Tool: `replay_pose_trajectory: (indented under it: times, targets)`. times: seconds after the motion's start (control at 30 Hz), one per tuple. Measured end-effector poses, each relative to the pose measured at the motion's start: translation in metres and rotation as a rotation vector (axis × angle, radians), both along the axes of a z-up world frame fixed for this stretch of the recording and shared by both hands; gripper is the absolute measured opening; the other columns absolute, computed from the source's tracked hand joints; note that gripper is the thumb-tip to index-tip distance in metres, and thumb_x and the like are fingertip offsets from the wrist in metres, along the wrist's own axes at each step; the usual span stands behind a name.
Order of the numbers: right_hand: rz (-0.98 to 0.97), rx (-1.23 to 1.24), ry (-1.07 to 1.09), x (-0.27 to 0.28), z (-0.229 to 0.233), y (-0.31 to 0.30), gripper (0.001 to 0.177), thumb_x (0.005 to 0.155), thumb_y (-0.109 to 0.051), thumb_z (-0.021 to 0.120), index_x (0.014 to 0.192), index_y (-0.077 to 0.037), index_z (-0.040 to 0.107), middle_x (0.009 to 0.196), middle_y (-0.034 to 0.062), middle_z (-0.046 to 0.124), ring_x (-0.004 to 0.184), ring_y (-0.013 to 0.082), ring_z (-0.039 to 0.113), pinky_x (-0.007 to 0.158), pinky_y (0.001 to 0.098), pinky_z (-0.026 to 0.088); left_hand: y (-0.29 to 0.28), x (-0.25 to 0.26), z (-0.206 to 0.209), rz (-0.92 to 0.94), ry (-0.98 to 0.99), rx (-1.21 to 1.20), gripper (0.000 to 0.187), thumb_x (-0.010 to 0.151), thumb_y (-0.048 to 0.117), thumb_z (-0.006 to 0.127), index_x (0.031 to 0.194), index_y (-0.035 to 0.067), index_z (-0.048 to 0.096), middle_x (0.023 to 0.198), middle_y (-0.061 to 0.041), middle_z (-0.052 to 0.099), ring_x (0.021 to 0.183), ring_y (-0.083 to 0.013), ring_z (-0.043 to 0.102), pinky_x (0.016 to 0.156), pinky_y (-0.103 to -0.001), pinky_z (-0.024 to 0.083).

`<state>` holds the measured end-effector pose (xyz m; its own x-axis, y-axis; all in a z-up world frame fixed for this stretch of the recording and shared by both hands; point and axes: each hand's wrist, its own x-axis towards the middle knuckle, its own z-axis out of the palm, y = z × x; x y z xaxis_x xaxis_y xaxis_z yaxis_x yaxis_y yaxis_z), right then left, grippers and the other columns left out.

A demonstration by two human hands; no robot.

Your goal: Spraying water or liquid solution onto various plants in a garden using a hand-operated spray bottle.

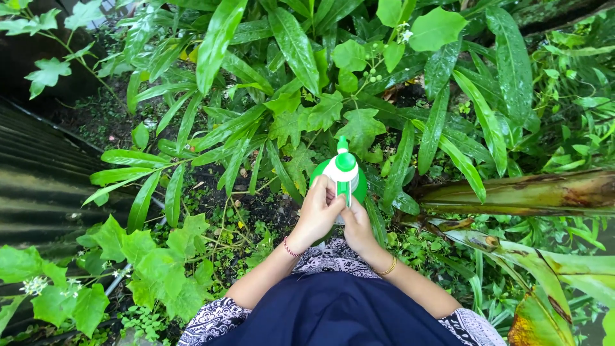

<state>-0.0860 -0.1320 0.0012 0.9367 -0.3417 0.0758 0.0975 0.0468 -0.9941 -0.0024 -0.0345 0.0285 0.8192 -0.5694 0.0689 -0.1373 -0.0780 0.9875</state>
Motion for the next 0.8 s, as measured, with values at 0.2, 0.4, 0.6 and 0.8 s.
replay_pose_trajectory:
  times: [0.2,0.4,0.6,0.8]
  targets:
    - [-0.075,-0.011,0.006,-0.01,-0.023,-0.015,0.026,0.105,-0.014,0.044,0.116,-0.003,0.065,0.111,0.0098,0.068,0.107,0.0186,0.058,0.103,0.0479,0.044,-0.015,-0.001,-0.002,-0.057,0.022,0.008,0.016,0.082,0.01,0.067,0.083,0.003,0.051,0.082,-0.008,0.047,0.077,-0.0251,0.056,0.069,-0.036,0.048]
    - [-0.123,-0.017,0.02,-0.016,-0.038,-0.026,0.03,0.105,-0.012,0.043,0.121,-0.001,0.065,0.119,0.014,0.068,0.115,0.0232,0.059,0.107,0.0505,0.042,-0.029,0.001,-0.011,-0.111,0.043,0.024,0.02,0.081,0.01,0.069,0.083,0.002,0.051,0.08,-0.012,0.049,0.077,-0.0285,0.058,0.069,-0.036,0.05]
    - [-0.157,-0.042,0.013,-0.019,-0.031,-0.034,0.036,0.105,-0.011,0.038,0.127,0.002,0.064,0.121,0.0211,0.067,0.118,0.0337,0.062,0.108,0.0551,0.04,-0.045,0.0,-0.014,-0.149,0.03,-0.001,0.018,0.081,0.011,0.069,0.082,0.003,0.053,0.079,-0.01,0.049,0.076,-0.0259,0.058,0.068,-0.034,0.05]
    - [-0.182,-0.035,0.023,-0.017,-0.04,-0.052,0.034,0.107,-0.016,0.04,0.119,0.002,0.067,0.105,0.0159,0.069,0.101,0.0296,0.068,0.098,0.0503,0.049,-0.06,0.008,-0.018,-0.161,-0.009,0.008,0.02,0.081,0.013,0.071,0.081,0.005,0.053,0.078,-0.008,0.05,0.075,-0.0255,0.06,0.067,-0.036,0.05]
